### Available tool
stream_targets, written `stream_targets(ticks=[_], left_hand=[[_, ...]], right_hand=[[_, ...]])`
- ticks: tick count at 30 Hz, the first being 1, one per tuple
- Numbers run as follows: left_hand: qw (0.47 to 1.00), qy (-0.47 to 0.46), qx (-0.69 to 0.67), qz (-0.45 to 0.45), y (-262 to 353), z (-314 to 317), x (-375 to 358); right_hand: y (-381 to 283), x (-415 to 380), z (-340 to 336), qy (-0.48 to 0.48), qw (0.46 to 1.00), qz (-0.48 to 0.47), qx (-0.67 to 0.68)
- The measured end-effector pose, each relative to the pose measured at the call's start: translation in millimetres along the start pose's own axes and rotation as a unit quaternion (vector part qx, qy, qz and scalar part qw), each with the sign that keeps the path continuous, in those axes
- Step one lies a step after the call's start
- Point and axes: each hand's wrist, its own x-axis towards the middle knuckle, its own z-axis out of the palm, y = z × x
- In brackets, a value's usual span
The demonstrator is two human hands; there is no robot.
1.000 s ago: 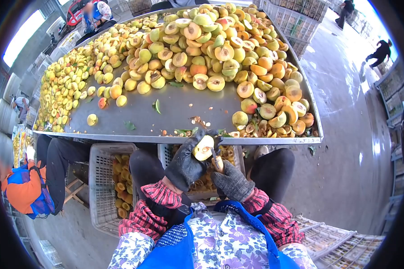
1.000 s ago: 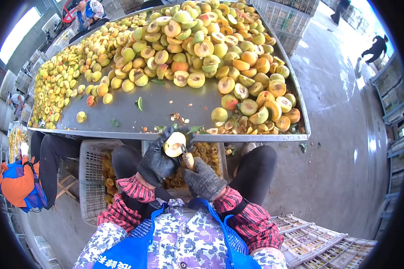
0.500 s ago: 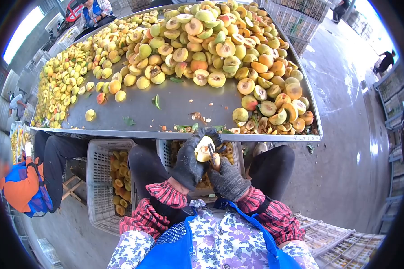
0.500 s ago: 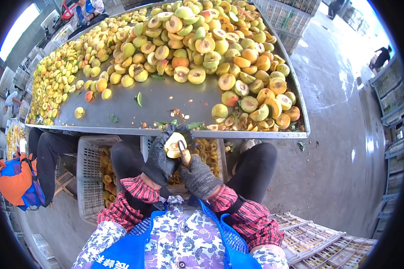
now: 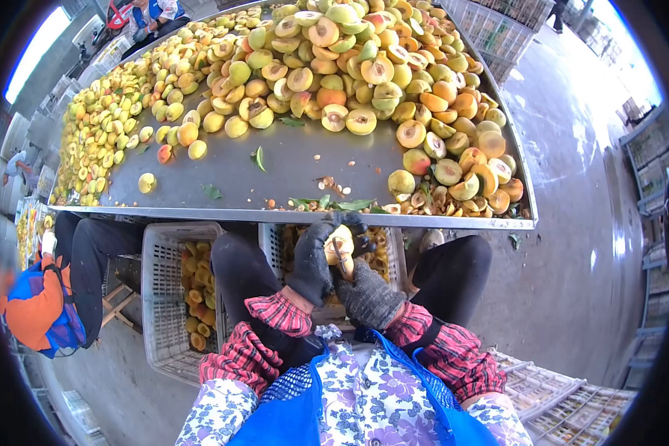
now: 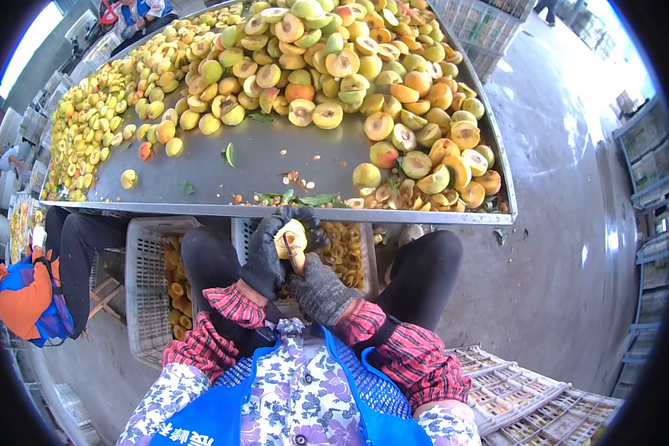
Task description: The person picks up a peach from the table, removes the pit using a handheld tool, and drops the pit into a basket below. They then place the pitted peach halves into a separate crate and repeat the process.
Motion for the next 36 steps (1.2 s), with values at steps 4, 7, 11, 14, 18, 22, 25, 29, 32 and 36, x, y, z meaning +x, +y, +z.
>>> stream_targets(ticks=[4, 7, 11, 14, 18, 22, 25, 29, 32, 36], left_hand=[[0.965, -0.014, 0.251, 0.078, -0.9, -4.4, 7.1], [0.952, -0.020, 0.292, 0.092, 3.5, -3.7, 6.6], [0.998, -0.042, 0.052, -0.019, 42.5, 45.3, -17.2], [0.986, -0.035, -0.117, -0.117, 41.7, 38.3, -12.2], [0.978, -0.075, -0.142, -0.133, 32.7, 27.2, -6.1], [0.974, 0.008, -0.155, -0.167, 27.5, 35.5, -7.6], [0.963, 0.011, -0.203, -0.176, 24.2, 31.7, -5.8], [0.996, -0.003, -0.054, -0.075, 42.2, 27.9, -8.7], [0.888, 0.036, 0.420, 0.183, 102.8, 18.9, -29.2], [0.846, 0.230, 0.408, 0.253, 171.0, -60.8, -49.0]], right_hand=[[6.2, 3.9, 0.6, -0.015, 0.997, -0.035, -0.066], [23.9, 14.0, 6.7, 0.005, 0.989, -0.120, -0.088], [10.6, 14.4, -5.7, -0.141, 0.981, 0.023, 0.131], [7.2, 11.8, -9.1, -0.194, 0.918, 0.103, 0.329], [6.2, 10.7, -15.0, -0.252, 0.840, 0.177, 0.448], [14.8, 15.2, -14.7, -0.229, 0.853, 0.185, 0.431], [18.2, 14.3, -17.4, -0.258, 0.893, 0.079, 0.361], [12.3, -1.0, -21.4, -0.257, 0.859, 0.098, 0.433], [23.4, 7.3, -21.2, -0.229, 0.924, 0.128, 0.278], [117.1, 53.4, 29.4, -0.256, 0.919, 0.027, -0.298]])
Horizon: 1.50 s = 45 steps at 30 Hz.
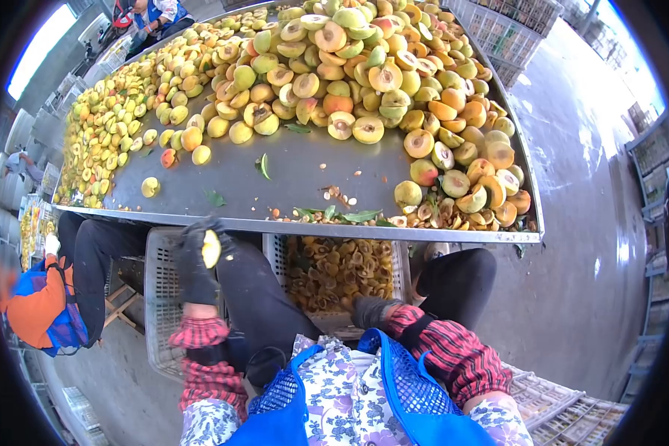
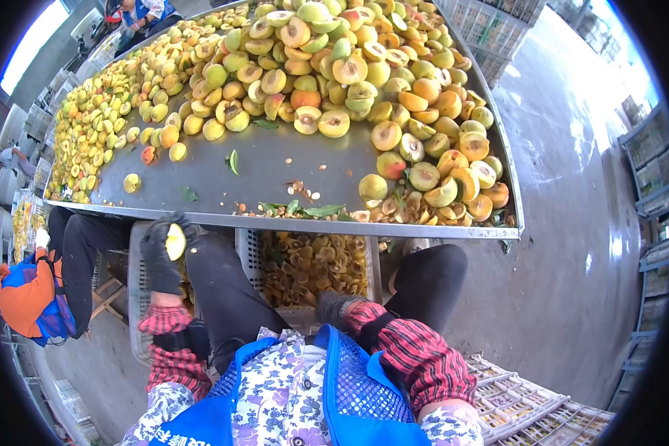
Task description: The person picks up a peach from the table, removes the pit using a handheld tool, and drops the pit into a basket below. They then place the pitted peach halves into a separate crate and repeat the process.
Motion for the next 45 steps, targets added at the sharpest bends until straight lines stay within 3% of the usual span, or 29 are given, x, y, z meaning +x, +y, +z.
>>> stream_targets(ticks=[1, 3, 4, 7, 9, 13, 15, 17, 19, 21, 25, 26, 29, 31, 32, 34, 36, 37, 38, 39, 41, 42, 45], left_hand=[[0.996, 0.017, 0.091, 0.010, -13.0, -27.0, 9.2], [0.967, -0.023, 0.228, -0.113, -13.3, -49.6, 23.5], [0.917, -0.003, 0.379, -0.123, 7.4, -39.2, 22.7], [0.979, -0.039, 0.201, -0.006, -9.8, -15.2, 52.5], [0.988, -0.107, 0.035, -0.104, 8.1, 37.9, 73.0], [0.970, -0.228, 0.077, 0.012, 8.7, 153.1, 121.2], [0.965, -0.244, 0.087, 0.041, -3.0, 207.8, 141.5], [0.908, -0.186, 0.215, 0.309, -16.2, 247.8, 156.2], [0.861, -0.222, 0.294, 0.350, -19.6, 268.5, 160.6], [0.786, -0.261, 0.427, 0.362, -20.0, 277.8, 159.1], [0.772, -0.348, 0.502, 0.177, 8.1, 264.9, 151.8], [0.779, -0.351, 0.482, 0.191, -7.6, 259.6, 157.0], [0.831, -0.426, 0.358, -0.004, -20.2, 238.2, 157.8], [0.896, -0.403, 0.117, -0.144, -25.7, 219.3, 144.9], [0.891, -0.396, -0.030, -0.219, -20.8, 208.2, 137.3], [0.839, -0.357, -0.256, -0.322, -8.6, 185.1, 116.4], [0.769, -0.313, -0.406, -0.381, 5.3, 167.0, 90.6], [0.757, -0.340, -0.423, -0.364, 13.1, 159.9, 77.6], [0.867, -0.381, -0.258, -0.191, 6.0, 152.0, 63.1], [0.915, -0.396, -0.074, -0.006, -4.6, 145.4, 47.8], [0.867, -0.343, -0.289, -0.215, -3.5, 147.9, 17.1], [0.828, -0.335, -0.371, -0.254, 10.0, 146.6, 4.2], [0.757, -0.267, -0.446, -0.397, 13.3, 145.9, -14.9]], right_hand=[[9.1, 6.9, 10.6, -0.038, 0.997, -0.012, -0.066], [6.8, 0.6, 5.2, -0.073, 0.996, 0.004, -0.048], [2.8, -3.5, -0.7, -0.074, 0.997, 0.009, -0.032], [-2.5, -3.7, -10.0, -0.040, 0.999, 0.020, 0.010], [2.6, 5.6, -7.7, 0.001, 0.998, 0.030, 0.046], [-4.6, -5.4, -23.0, 0.007, 0.999, 0.028, 0.037], [0.9, -0.2, -17.5, 0.005, 0.997, 0.058, 0.055], [8.3, 5.4, -11.3, 0.032, 0.998, 0.021, 0.049], [7.6, 2.2, -15.1, 0.050, 0.998, -0.031, 0.038], [8.3, 5.2, -16.9, 0.026, 0.997, 0.000, 0.070], [11.9, 17.6, -0.1, 0.025, 0.993, 0.024, 0.116], [15.7, 25.6, 9.0, 0.030, 0.992, 0.024, 0.123], [3.1, 7.6, -8.0, 0.068, 0.986, -0.033, 0.151], [-2.7, 0.8, -25.0, 0.013, 0.993, -0.003, 0.115], [-6.5, -4.1, -33.9, -0.017, 0.995, 0.013, 0.096], [-19.0, -32.6, -59.4, 0.047, 0.985, 0.020, 0.167], [-25.3, -50.5, -70.0, 0.117, 0.960, -0.013, 0.254], [-26.4, -55.7, -70.3, 0.154, 0.938, -0.049, 0.307], [-29.6, -60.9, -71.6, 0.191, 0.910, -0.083, 0.358], [-36.4, -66.8, -75.5, 0.200, 0.895, -0.094, 0.388], [-53.9, -81.5, -88.8, 0.218, 0.861, -0.114, 0.445], [-63.0, -91.5, -97.5, 0.149, 0.842, -0.065, 0.514], [-66.5, -92.4, -88.7, 0.193, 0.848, -0.083, 0.487]])
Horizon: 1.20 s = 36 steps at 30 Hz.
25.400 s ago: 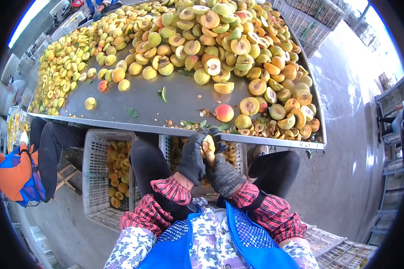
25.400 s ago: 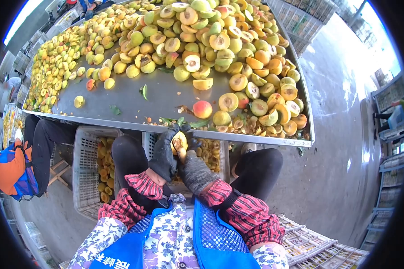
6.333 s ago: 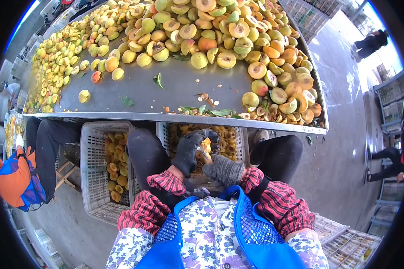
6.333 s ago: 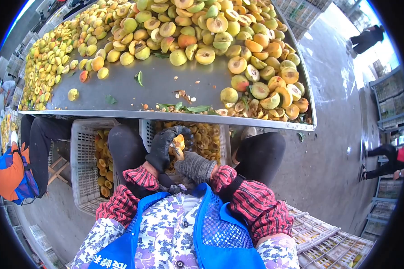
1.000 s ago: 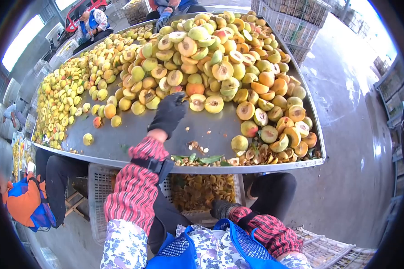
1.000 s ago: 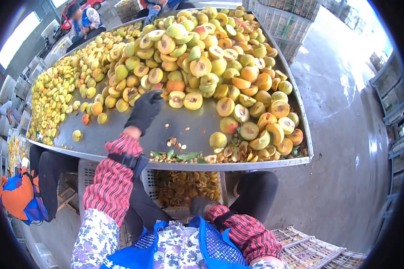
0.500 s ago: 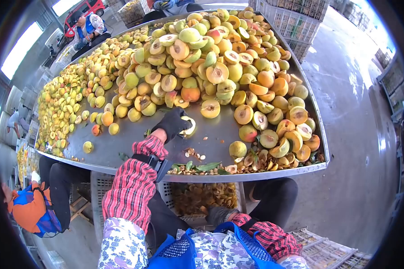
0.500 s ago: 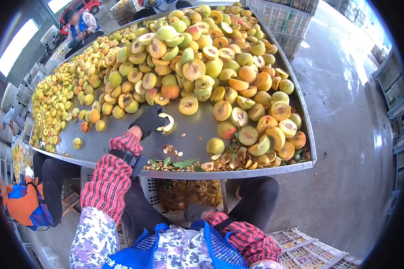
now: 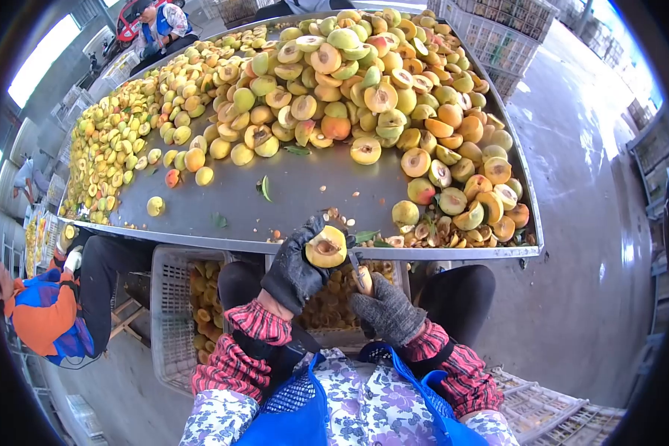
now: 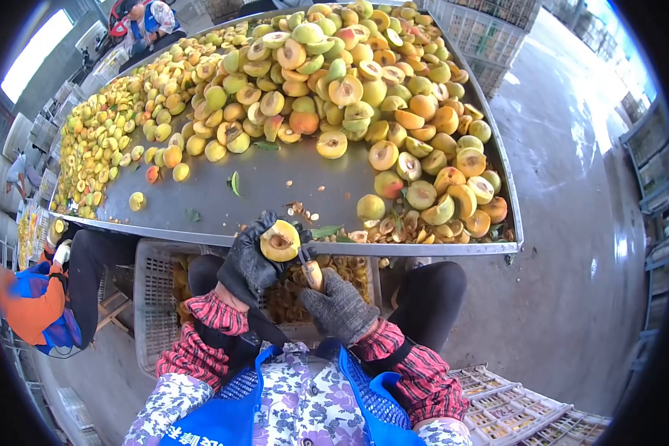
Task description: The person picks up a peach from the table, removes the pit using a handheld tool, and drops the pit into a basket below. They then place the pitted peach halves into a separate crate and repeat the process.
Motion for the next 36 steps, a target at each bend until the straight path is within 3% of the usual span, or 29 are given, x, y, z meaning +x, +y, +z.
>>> stream_targets(ticks=[2, 3, 6, 8, 9, 11, 13, 16, 18, 19, 22, 25, 28, 31, 34, 36], left_hand=[[0.996, -0.023, -0.087, -0.003, -9.5, 8.8, -14.4], [0.997, -0.031, -0.070, 0.025, -14.3, 11.0, -20.7], [0.992, -0.047, -0.117, -0.021, -10.7, 26.9, -36.4], [0.981, -0.085, 0.161, 0.069, -15.4, 26.3, -41.1], [0.996, -0.079, 0.027, 0.028, -17.2, 22.0, -39.5], [0.995, -0.067, 0.053, 0.054, -19.7, 19.0, -44.4], [0.913, -0.055, 0.363, 0.179, -20.2, 27.6, -56.4], [0.885, -0.083, 0.405, 0.214, -22.7, 25.6, -55.9], [0.985, -0.070, 0.109, 0.118, -29.3, 16.3, -47.7], [0.995, -0.061, -0.045, 0.063, -32.2, 11.9, -44.9], [0.983, -0.105, -0.150, 0.019, -34.1, 6.7, -42.1], [0.985, -0.084, -0.151, 0.016, -35.5, 16.7, -44.1], [0.986, -0.049, -0.151, 0.045, -41.8, 13.1, -43.8], [0.982, -0.073, -0.168, 0.047, -45.2, 8.3, -41.3], [0.990, -0.007, -0.120, 0.075, -51.4, 9.5, -39.6], [0.988, 0.015, -0.117, 0.102, -55.3, 11.9, -42.5]], right_hand=[[5.1, -2.6, 3.3, 0.017, 0.999, -0.013, -0.024], [8.9, -3.0, 4.5, 0.021, 0.999, -0.014, -0.034], [10.4, -7.0, 6.4, 0.036, 0.996, -0.017, -0.077], [7.1, -9.4, 7.4, 0.045, 0.992, -0.028, -0.113], [3.4, -11.8, 8.7, 0.049, 0.989, -0.039, -0.133], [4.9, -14.1, 11.0, 0.053, 0.983, -0.061, -0.163], [16.0, -12.9, 11.5, 0.054, 0.978, -0.083, -0.182], [19.8, -12.7, 17.4, 0.047, 0.983, -0.075, -0.158], [7.8, -19.5, 21.2, 0.032, 0.995, -0.024, -0.093], [4.1, -22.2, 23.1, 0.024, 0.998, 0.002, -0.060], [11.5, -19.4, 26.1, 0.041, 0.995, -0.018, -0.084], [13.0, -18.8, 30.4, 0.056, 0.994, -0.022, -0.090], [23.2, -15.7, 35.5, 0.105, 0.974, -0.097, -0.176], [31.7, -11.2, 36.8, 0.105, 0.973, -0.128, -0.160], [31.3, -9.6, 39.5, 0.098, 0.979, -0.080, -0.159], [19.3, -16.0, 42.1, 0.095, 0.977, -0.107, -0.157]])
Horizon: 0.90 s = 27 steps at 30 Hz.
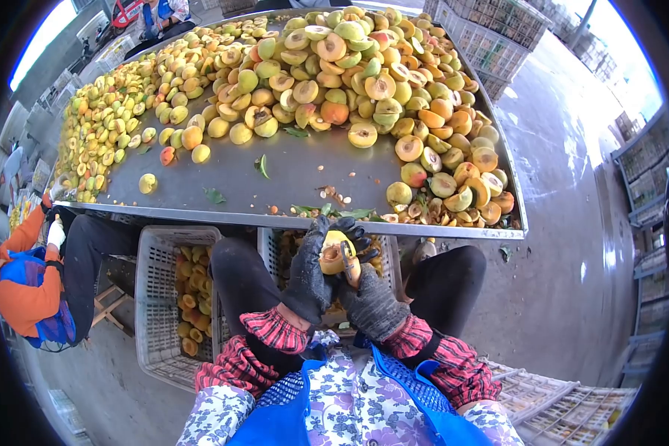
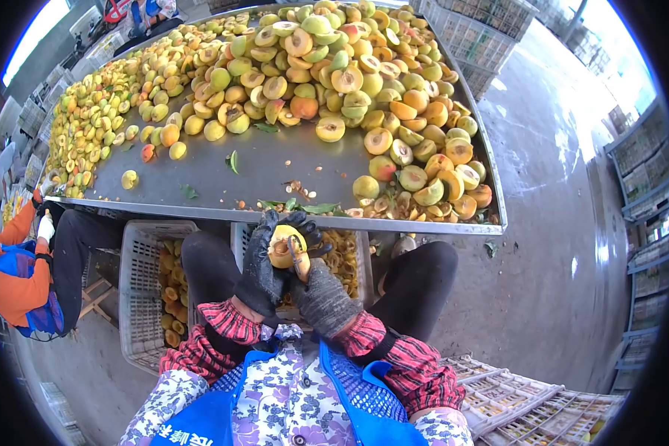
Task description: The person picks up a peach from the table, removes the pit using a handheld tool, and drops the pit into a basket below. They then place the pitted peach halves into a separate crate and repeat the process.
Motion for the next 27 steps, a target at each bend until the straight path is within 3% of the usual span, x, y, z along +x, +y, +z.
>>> stream_targets(ticks=[4, 7, 10, 13, 16, 19, 22, 24, 25, 27], left_hand=[[0.991, 0.030, 0.097, 0.083, -5.2, 4.0, -6.4], [0.999, 0.036, 0.004, 0.025, -2.8, 0.3, -1.9], [0.963, 0.053, 0.234, 0.127, -14.5, -29.8, 3.7], [0.962, 0.059, 0.240, 0.120, -11.6, -39.7, 6.1], [0.815, 0.002, 0.524, 0.245, -4.1, -54.7, 8.0], [0.818, -0.016, 0.528, 0.226, -4.3, -68.8, 13.3], [0.689, -0.053, 0.662, 0.290, 2.9, -70.5, 13.0], [0.896, -0.032, 0.432, 0.093, 3.9, -81.5, 19.9], [0.956, -0.020, 0.291, -0.011, 2.5, -88.0, 24.6], [0.949, -0.039, 0.313, 0.021, -1.0, -99.1, 30.3]], right_hand=[[0.8, 0.7, 2.6, -0.001, 0.999, -0.035, -0.034], [-17.1, -1.0, -0.8, -0.022, 0.989, -0.021, -0.144], [17.4, 10.4, 10.0, -0.039, 0.996, 0.005, -0.080], [20.8, 14.0, 14.6, -0.017, 0.993, -0.059, -0.098], [4.1, 12.9, 9.7, -0.045, 0.992, 0.041, -0.114], [9.3, 16.2, 11.6, -0.063, 0.982, 0.056, -0.172], [18.2, 25.0, 10.2, -0.119, 0.973, 0.050, -0.191], [11.6, 27.8, 6.5, -0.148, 0.975, 0.082, -0.141], [9.4, 28.7, 5.0, -0.162, 0.975, 0.098, -0.117], [17.6, 30.9, 6.9, -0.163, 0.973, 0.088, -0.137]])
